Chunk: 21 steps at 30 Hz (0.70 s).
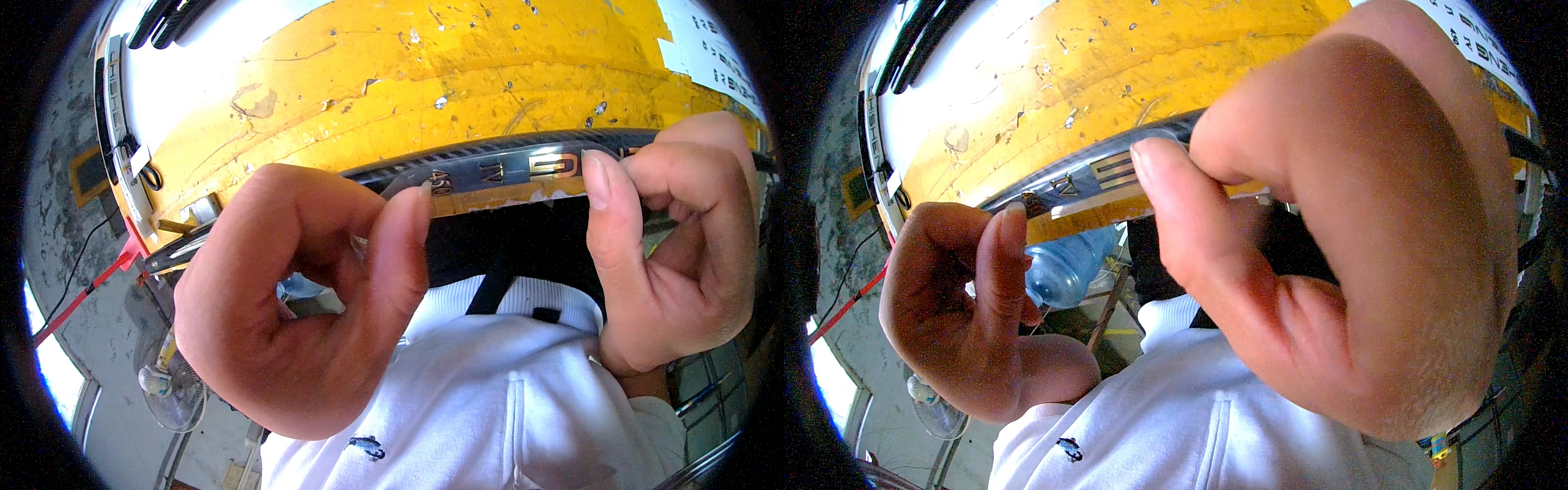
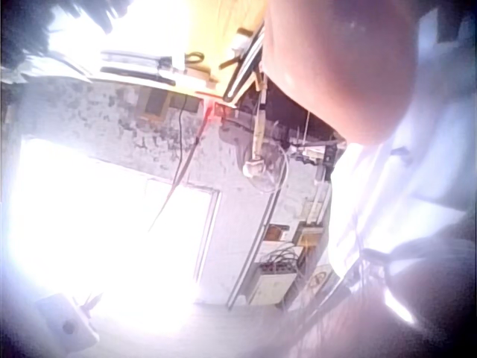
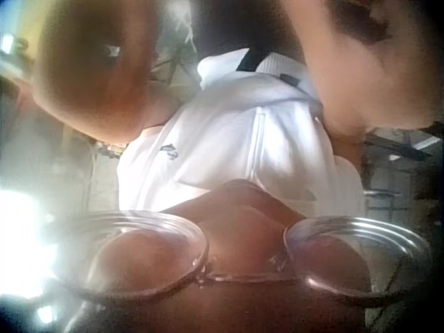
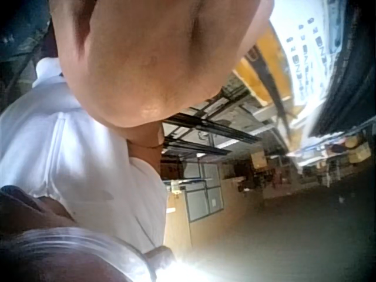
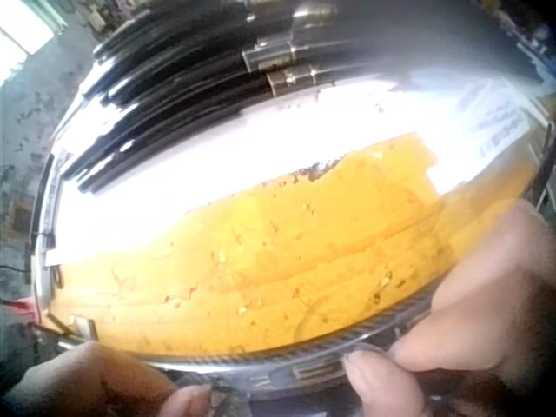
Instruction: The person applies brand decals and specification stickers to sections of rods by hand and using pliers. They peel backing material, align the stickers on the rods, and trim excess with pliers.
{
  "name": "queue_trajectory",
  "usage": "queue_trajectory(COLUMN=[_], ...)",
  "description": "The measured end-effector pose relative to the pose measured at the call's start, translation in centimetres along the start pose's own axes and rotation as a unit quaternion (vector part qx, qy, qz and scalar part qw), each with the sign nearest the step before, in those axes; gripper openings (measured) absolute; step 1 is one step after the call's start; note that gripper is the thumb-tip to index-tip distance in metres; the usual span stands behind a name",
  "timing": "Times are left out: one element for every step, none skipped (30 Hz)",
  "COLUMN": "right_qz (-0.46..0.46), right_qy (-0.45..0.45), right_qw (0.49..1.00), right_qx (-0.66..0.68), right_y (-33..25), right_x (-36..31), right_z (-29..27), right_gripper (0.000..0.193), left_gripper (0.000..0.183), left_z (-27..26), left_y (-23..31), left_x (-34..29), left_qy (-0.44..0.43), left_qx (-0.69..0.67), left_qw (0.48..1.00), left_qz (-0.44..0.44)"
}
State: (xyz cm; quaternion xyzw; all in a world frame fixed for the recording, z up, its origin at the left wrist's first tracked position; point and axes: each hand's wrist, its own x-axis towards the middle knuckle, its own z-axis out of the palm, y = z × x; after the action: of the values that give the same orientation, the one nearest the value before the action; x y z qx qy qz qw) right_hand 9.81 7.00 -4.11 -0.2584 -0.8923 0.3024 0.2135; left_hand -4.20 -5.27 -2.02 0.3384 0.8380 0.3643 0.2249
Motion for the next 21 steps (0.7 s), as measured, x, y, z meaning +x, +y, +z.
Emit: queue_trajectory(right_qz=[0.0, 0.001, 0.002, 0.003, 0.003, 0.004, 0.004, 0.002, 0.002, 0.0, 0.002, -0.001, 0.0, -0.002, 0.0, -0.001, -0.003, -0.003, -0.003, -0.003, -0.004], right_qy=[-0.003, -0.002, -0.001, 0.004, 0.006, 0.007, 0.005, 0.006, 0.008, 0.013, 0.029, 0.044, 0.068, 0.07, 0.072, 0.05, 0.051, 0.054, 0.078, 0.09, 0.101], right_qw=[1.0, 1.0, 1.0, 1.0, 1.0, 1.0, 1.0, 1.0, 1.0, 1.0, 1.0, 0.999, 0.998, 0.998, 0.997, 0.999, 0.999, 0.999, 0.997, 0.996, 0.995], right_qx=[0.002, 0.004, 0.006, 0.01, 0.011, 0.011, 0.01, 0.009, 0.006, 0.003, 0.0, 0.0, -0.001, 0.002, 0.003, 0.007, 0.008, 0.008, 0.004, 0.001, 0.002], right_y=[0.1, 0.1, 0.1, 0.2, 0.1, 0.1, 0.0, 0.0, 0.0, 0.2, 0.2, 0.2, 0.2, 0.1, 0.2, 0.1, 0.2, 0.3, 0.4, 0.5, 0.5], right_x=[0.0, 0.0, 0.0, 0.0, 0.0, 0.0, 0.0, 0.0, 0.1, 0.1, 0.0, -0.2, -0.7, -0.7, -0.6, -0.2, -0.1, -0.1, -0.5, -0.7, -0.8], right_z=[-0.1, -0.1, -0.1, 0.0, 0.0, 0.0, -0.1, -0.1, -0.1, 0.0, 0.3, 0.7, 1.4, 1.4, 1.3, 0.7, 0.7, 0.7, 1.3, 1.5, 1.6], right_gripper=[0.021, 0.021, 0.021, 0.021, 0.021, 0.021, 0.021, 0.021, 0.021, 0.021, 0.022, 0.022, 0.022, 0.022, 0.022, 0.022, 0.021, 0.021, 0.021, 0.021, 0.021], left_gripper=[0.022, 0.022, 0.023, 0.023, 0.023, 0.022, 0.022, 0.022, 0.022, 0.021, 0.021, 0.021, 0.021, 0.021, 0.021, 0.021, 0.021, 0.022, 0.022, 0.022, 0.022], left_z=[0.1, 0.1, 0.1, 0.0, -0.1, -0.1, 0.0, 0.0, 0.2, 0.2, 0.2, 0.2, -0.1, -0.1, -0.1, 0.0, 0.0, 0.2, 0.2, 0.3, 0.3], left_y=[0.0, 0.0, 0.1, 0.2, 0.3, 0.3, 0.3, 0.3, 0.1, 0.0, -0.1, -0.1, 0.0, 0.0, 0.2, 0.3, 0.4, 0.4, 0.3, 0.2, 0.3], left_x=[0.0, 0.0, 0.0, 0.0, 0.0, 0.0, -0.1, -0.1, 0.0, 0.0, 0.1, 0.0, -0.1, -0.3, -0.2, -0.1, -0.1, -0.1, 0.0, 0.0, -0.1], left_qy=[0.005, 0.004, 0.005, -0.001, -0.002, -0.003, 0.002, 0.005, 0.007, 0.007, 0.003, 0.004, 0.0, 0.002, 0.0, 0.005, 0.008, 0.009, 0.009, 0.009, 0.012], left_qx=[0.0, 0.002, 0.003, 0.005, 0.007, 0.008, 0.009, 0.008, 0.003, -0.004, -0.006, -0.006, 0.0, 0.003, 0.006, 0.007, 0.005, 0.003, -0.002, -0.006, -0.007], left_qw=[1.0, 1.0, 1.0, 1.0, 1.0, 1.0, 1.0, 1.0, 1.0, 1.0, 1.0, 1.0, 1.0, 1.0, 1.0, 1.0, 1.0, 1.0, 1.0, 1.0, 0.999], left_qz=[-0.001, -0.004, -0.008, -0.013, -0.015, -0.017, -0.016, -0.013, -0.01, -0.005, -0.005, -0.007, -0.014, -0.017, -0.022, -0.022, -0.025, -0.025, -0.027, -0.027, -0.029])
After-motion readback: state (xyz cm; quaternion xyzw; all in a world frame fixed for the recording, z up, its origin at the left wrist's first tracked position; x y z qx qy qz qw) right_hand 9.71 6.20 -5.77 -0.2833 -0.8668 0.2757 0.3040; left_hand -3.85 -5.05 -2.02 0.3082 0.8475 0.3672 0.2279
